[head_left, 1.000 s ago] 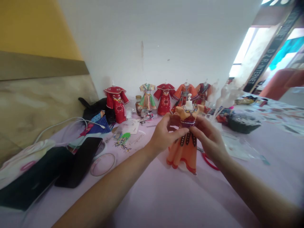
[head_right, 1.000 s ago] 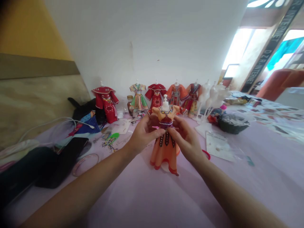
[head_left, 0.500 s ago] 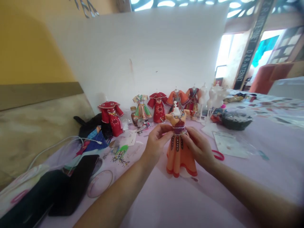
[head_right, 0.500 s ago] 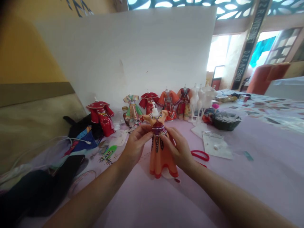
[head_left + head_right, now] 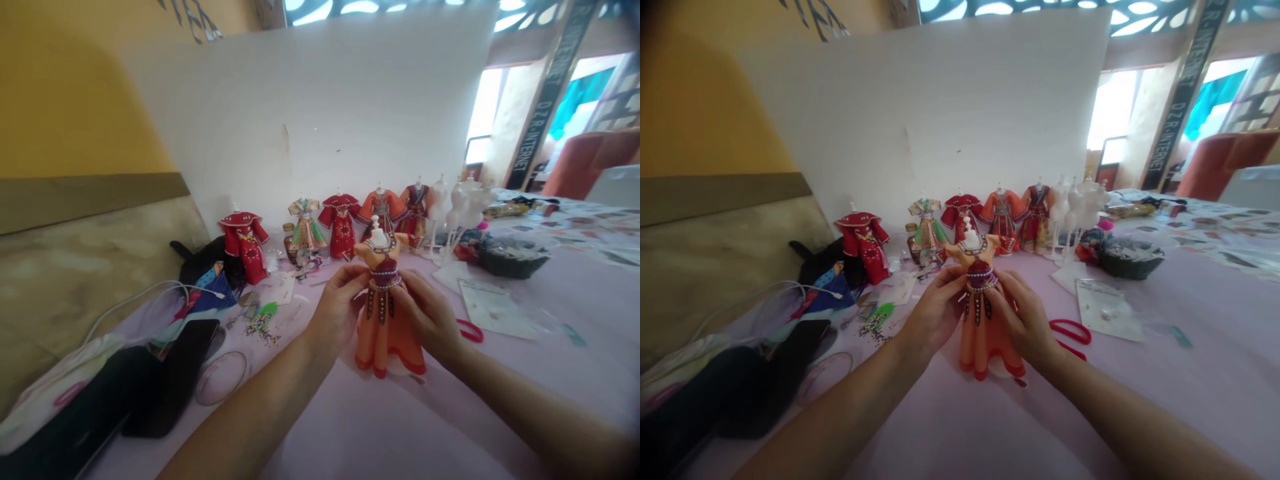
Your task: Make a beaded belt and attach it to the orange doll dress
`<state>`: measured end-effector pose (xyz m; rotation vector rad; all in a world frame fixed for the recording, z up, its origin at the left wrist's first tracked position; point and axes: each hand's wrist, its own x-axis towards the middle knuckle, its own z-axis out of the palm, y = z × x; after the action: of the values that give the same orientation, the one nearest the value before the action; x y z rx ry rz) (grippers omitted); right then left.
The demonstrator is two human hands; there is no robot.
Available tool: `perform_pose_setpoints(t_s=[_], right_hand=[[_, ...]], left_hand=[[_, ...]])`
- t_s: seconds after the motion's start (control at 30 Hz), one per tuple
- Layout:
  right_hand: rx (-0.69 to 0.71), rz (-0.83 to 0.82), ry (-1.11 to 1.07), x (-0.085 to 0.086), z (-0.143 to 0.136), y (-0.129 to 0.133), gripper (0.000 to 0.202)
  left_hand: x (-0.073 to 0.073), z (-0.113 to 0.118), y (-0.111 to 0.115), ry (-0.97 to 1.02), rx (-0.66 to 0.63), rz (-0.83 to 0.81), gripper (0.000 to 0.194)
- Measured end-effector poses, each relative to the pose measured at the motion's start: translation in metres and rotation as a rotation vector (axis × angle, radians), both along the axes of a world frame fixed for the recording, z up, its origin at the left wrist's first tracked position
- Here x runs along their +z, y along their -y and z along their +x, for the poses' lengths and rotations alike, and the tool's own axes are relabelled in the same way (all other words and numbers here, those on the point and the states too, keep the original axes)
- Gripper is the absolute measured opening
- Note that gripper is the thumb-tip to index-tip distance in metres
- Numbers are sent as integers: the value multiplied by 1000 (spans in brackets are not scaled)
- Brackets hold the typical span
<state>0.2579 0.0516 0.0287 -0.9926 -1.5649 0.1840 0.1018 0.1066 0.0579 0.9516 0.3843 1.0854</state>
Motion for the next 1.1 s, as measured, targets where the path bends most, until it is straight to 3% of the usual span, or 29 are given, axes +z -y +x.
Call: perform_pose_setpoints(t_s=[0.17,0.33,0.63,0.87,1.1], right_hand=[[30,-5,-159,-7,-4,-2,41],[-53,-27,-119,-5,-7,-1,34],[-58,-6,-58,2,-10,4,27],[49,-71,-161,-5,-3,-1,40],[235,-150,-158,2,2,-2,36]], left_hand=[[1,-1,2,51,-4,-23,18],[3,-2,2,54,-9,-44,23],[3,-1,3,70,-20,-91,29],[1,-1,0,9,76,-23,31],[5,-1,-5,-114,120,143,29]])
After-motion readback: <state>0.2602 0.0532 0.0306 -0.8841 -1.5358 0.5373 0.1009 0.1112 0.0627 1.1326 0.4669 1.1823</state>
